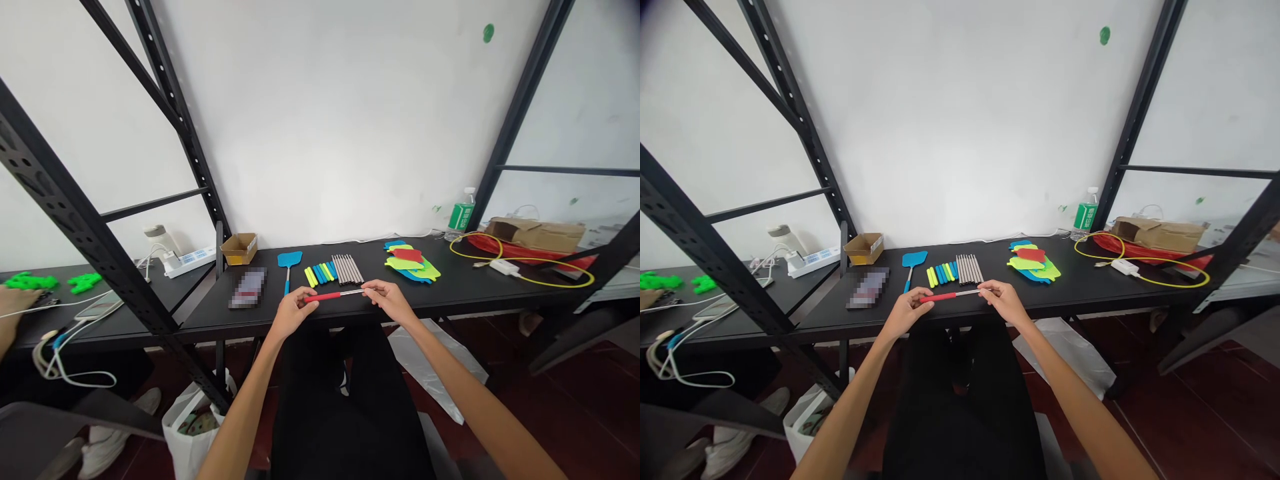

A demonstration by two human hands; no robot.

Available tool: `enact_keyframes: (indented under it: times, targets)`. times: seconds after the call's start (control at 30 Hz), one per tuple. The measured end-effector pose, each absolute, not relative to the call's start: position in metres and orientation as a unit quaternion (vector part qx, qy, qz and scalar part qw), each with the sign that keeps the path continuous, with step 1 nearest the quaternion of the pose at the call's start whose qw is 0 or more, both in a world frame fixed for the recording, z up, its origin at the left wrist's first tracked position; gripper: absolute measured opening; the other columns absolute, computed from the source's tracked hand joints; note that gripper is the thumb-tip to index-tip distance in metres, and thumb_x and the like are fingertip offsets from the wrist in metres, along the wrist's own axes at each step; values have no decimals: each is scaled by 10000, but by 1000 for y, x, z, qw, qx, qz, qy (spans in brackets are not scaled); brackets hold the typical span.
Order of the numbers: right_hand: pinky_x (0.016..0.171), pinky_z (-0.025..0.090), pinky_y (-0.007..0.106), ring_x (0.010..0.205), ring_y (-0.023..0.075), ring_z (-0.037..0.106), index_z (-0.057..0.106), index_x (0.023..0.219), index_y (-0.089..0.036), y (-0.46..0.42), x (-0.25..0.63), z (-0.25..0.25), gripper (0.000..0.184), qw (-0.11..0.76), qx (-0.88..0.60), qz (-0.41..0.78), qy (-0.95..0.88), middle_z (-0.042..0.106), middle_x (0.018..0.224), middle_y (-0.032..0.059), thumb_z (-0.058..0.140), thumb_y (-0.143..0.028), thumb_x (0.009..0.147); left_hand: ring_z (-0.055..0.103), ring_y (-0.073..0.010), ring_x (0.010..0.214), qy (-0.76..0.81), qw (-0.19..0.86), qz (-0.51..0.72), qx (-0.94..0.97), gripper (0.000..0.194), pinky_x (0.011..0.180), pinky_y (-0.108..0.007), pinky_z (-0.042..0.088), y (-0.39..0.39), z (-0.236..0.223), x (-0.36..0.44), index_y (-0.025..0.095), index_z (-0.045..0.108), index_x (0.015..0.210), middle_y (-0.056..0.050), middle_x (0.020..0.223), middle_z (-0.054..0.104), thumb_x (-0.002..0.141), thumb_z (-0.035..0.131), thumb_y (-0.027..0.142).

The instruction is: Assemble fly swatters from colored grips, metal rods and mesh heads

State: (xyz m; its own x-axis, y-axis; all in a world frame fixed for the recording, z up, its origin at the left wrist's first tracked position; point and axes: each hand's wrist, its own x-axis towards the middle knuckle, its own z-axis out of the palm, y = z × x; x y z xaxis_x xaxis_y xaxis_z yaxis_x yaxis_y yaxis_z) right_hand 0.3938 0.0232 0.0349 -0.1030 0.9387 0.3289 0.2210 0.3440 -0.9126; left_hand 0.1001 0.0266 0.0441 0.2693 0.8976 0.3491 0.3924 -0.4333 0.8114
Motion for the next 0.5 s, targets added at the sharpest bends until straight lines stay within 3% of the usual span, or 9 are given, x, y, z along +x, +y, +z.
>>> enact_keyframes:
  times: [0.13,0.33,0.43,0.5]
  targets:
    - [566,474,273,713,189,640,706,1011,-175,23,393,32,340,488,-437,354,-667,721,865,83,616,-454,837,544,-157,645,445,278,383,760,360,607,-236,372,25,48,98,188,723,1010,-18,733,654,852,577,477]
    - [538,493,267,710,183,653,695,1090,-207,38,418,45,376,472,-458,301,-691,716,952,72,581,-476,854,518,-152,575,451,263,400,754,440,573,-235,348,27,48,98,179,729,965,2,621,616,897,484,538]
    - [673,534,317,832,216,678,703,1051,-209,65,456,65,327,487,-523,180,-676,726,1016,80,536,-428,874,507,-153,558,458,262,411,743,461,562,-237,343,30,45,98,175,729,950,4,608,607,887,483,560]
    - [854,506,344,965,229,672,711,1024,-216,88,486,78,277,431,-614,83,-656,721,1092,76,528,-359,874,506,-153,559,462,257,409,744,455,560,-237,337,32,43,98,182,729,953,8,602,599,884,487,561]
